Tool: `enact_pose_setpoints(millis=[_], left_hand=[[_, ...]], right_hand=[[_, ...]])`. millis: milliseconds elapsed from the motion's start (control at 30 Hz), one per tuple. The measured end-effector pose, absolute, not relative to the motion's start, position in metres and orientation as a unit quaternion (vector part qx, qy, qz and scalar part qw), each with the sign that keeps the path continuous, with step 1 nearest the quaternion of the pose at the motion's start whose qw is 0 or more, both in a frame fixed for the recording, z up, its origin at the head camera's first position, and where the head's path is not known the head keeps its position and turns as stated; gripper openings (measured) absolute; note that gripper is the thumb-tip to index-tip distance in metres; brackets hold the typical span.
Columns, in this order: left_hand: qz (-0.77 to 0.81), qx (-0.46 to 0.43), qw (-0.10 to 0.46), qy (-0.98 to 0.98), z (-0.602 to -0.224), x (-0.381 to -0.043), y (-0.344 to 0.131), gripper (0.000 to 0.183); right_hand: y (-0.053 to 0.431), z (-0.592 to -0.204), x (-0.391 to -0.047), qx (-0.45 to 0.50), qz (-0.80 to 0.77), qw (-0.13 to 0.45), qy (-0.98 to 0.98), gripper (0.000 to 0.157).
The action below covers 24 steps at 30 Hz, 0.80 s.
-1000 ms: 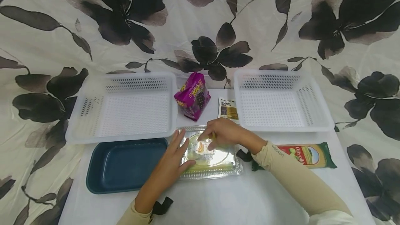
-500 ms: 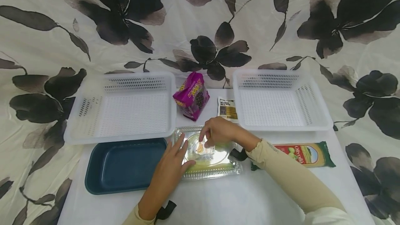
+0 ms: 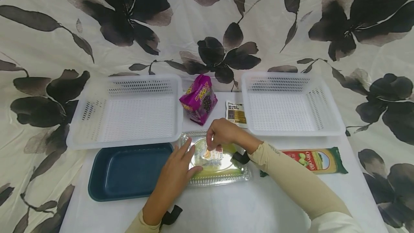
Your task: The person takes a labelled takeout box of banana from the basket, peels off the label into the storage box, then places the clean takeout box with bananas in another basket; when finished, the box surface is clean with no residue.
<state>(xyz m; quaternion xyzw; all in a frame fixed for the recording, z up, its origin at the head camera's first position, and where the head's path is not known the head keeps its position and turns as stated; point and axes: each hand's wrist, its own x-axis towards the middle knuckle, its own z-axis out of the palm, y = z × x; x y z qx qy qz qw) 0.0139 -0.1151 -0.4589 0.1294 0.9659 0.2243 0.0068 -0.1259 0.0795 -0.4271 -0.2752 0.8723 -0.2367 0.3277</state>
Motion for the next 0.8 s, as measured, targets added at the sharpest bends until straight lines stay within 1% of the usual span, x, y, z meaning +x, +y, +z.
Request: enact_pose_setpoints(millis=[200,400,533,633,700,800], left_hand=[[0.224,0.129,0.005,0.966,-0.459,0.013,-0.115,0.074],[0.223,0.134,-0.002,0.966,-0.459,0.013,-0.116,0.074],[0.222,0.138,-0.004,0.965,-0.459,0.012,-0.117,0.073],[0.217,0.143,-0.009,0.966,-0.459,0.012,-0.117,0.073],[0.213,0.145,-0.012,0.966,-0.459,0.012,-0.116,0.074],[0.213,0.143,-0.007,0.966,-0.459,0.012,-0.116,0.074]], right_hand=[[0.084,-0.427,-0.129,-0.281,-0.266,0.357,0.85,0.012],[0.093,-0.427,-0.136,-0.288,-0.325,0.418,0.797,0.009],[0.097,-0.428,-0.141,-0.289,-0.341,0.447,0.775,0.007],[0.097,-0.428,-0.142,-0.289,-0.34,0.447,0.776,0.012],[0.097,-0.428,-0.142,-0.291,-0.33,0.439,0.783,0.018],[0.095,-0.427,-0.141,-0.301,-0.306,0.423,0.798,0.022]])
